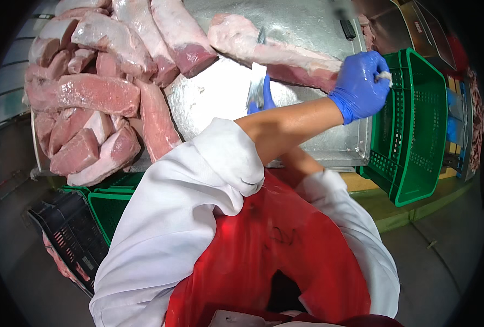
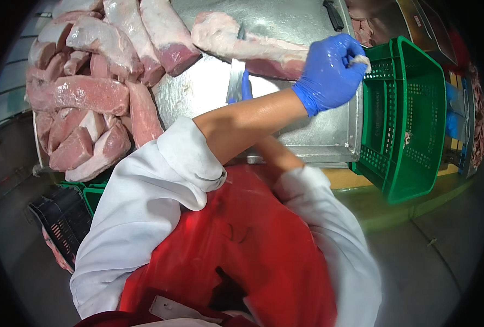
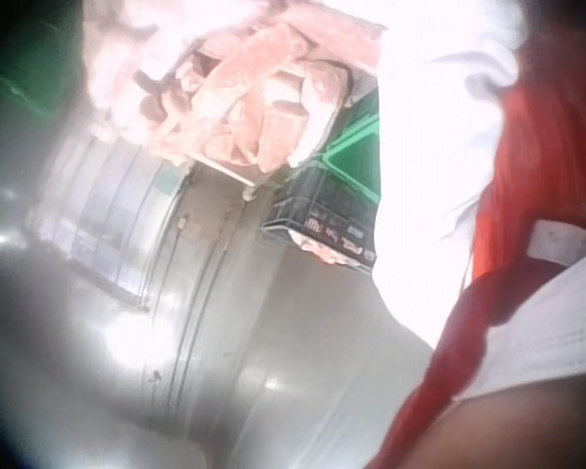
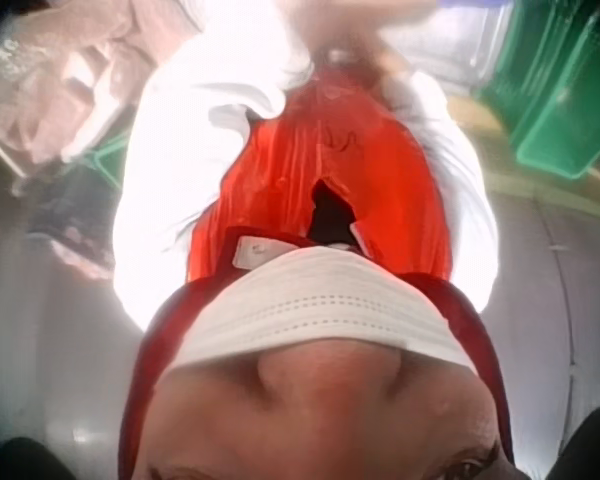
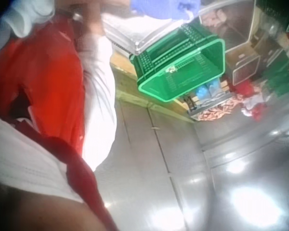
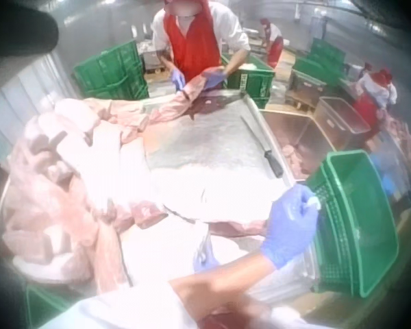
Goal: The person transfers raw meat from a gray tray into a green basket, then uses a knife to trim fat and cut the meat into smaller pieces on a stainless steel table. Trimmed fat is placed into a green basket.
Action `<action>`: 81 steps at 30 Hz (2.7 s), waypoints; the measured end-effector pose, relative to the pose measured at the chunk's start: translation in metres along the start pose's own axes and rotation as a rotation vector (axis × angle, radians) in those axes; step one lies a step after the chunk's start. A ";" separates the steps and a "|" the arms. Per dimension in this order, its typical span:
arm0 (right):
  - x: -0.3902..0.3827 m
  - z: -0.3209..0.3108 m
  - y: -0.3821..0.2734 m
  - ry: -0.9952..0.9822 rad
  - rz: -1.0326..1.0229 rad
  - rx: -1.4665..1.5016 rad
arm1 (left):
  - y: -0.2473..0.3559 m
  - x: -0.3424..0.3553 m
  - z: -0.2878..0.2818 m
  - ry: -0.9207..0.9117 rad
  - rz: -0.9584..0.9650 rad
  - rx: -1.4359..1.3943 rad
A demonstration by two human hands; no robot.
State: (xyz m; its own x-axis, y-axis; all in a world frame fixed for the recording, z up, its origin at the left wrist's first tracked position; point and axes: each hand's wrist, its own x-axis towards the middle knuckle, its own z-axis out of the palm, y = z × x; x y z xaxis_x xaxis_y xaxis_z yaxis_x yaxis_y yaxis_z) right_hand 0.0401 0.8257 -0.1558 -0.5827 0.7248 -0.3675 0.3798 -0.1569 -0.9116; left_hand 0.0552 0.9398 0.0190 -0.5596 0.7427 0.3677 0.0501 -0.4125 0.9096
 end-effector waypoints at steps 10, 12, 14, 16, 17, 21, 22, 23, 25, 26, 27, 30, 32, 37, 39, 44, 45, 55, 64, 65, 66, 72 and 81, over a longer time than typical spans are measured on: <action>0.054 0.039 -0.013 -0.019 -0.059 -0.051 | 0.050 0.024 -0.019 0.217 0.171 -0.104; 0.088 0.030 -0.036 -0.019 -0.081 0.049 | 0.061 0.021 -0.013 0.210 0.206 -0.097; 0.110 0.031 -0.045 0.007 -0.053 0.030 | 0.064 0.024 -0.009 0.217 0.219 -0.109; 0.098 0.049 -0.055 0.017 -0.115 0.047 | 0.070 0.034 -0.013 0.234 0.197 -0.141; 0.096 0.052 -0.055 0.026 -0.128 0.084 | 0.077 0.037 -0.012 0.230 0.185 -0.176; 0.102 0.065 -0.044 -0.049 -0.149 0.186 | 0.098 0.029 -0.018 0.172 0.130 -0.299; 0.117 0.059 -0.051 -0.073 -0.144 0.161 | 0.100 0.026 -0.014 0.177 0.143 -0.284; 0.125 0.057 -0.048 -0.057 -0.124 0.135 | 0.103 0.025 -0.009 0.173 0.155 -0.278; 0.098 0.081 -0.048 -0.038 -0.214 0.086 | 0.102 0.032 -0.006 0.272 0.213 -0.223; 0.066 0.087 -0.028 -0.089 -0.151 0.065 | 0.109 0.039 -0.006 0.322 0.244 -0.209; 0.033 0.094 -0.010 -0.140 -0.089 0.043 | 0.117 0.040 -0.006 0.295 0.236 -0.239; 0.046 0.086 -0.041 -0.130 -0.115 0.114 | 0.143 0.031 0.000 0.297 0.245 -0.289; 0.110 0.085 -0.073 -0.120 -0.163 0.127 | 0.155 0.038 0.009 0.355 0.359 -0.264; 0.021 0.085 -0.041 -0.167 -0.167 0.016 | 0.199 0.070 -0.035 0.416 0.452 -0.189; 0.012 0.079 -0.054 -0.218 -0.158 0.014 | 0.228 0.061 -0.090 0.406 0.441 -0.098; 0.054 0.044 -0.098 -0.406 -0.227 -0.061 | 0.349 -0.014 -0.264 0.471 0.404 0.273; 0.033 0.034 -0.094 -0.461 -0.254 -0.083 | 0.376 -0.038 -0.302 0.511 0.384 0.390; 0.015 -0.093 -0.040 -0.473 -0.500 -0.400 | 0.460 -0.212 -0.452 0.698 0.262 0.444; 0.062 -0.022 -0.040 -0.704 -0.833 -0.692 | 0.446 -0.202 -0.455 0.823 0.145 0.102; 0.066 -0.020 -0.027 -0.655 -0.930 -0.727 | 0.433 -0.201 -0.459 0.833 0.098 0.079; 0.067 -0.019 -0.021 -0.704 -0.924 -0.671 | 0.419 -0.210 -0.463 0.851 0.055 0.063; 0.043 -0.050 -0.040 -1.029 -0.644 -0.784 | 0.350 -0.272 -0.523 0.997 0.020 0.120; 0.041 0.026 -0.059 -0.972 -0.768 -0.836 | 0.385 -0.217 -0.458 0.760 0.037 -0.003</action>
State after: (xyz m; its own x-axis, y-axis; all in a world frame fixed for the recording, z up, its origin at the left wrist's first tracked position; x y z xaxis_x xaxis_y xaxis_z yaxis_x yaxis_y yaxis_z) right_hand -0.0249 0.8474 -0.1220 -0.9366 -0.3205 -0.1415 -0.1379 0.7086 -0.6920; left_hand -0.1829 0.3780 0.2002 -0.9734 0.1615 0.1624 0.0782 -0.4319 0.8985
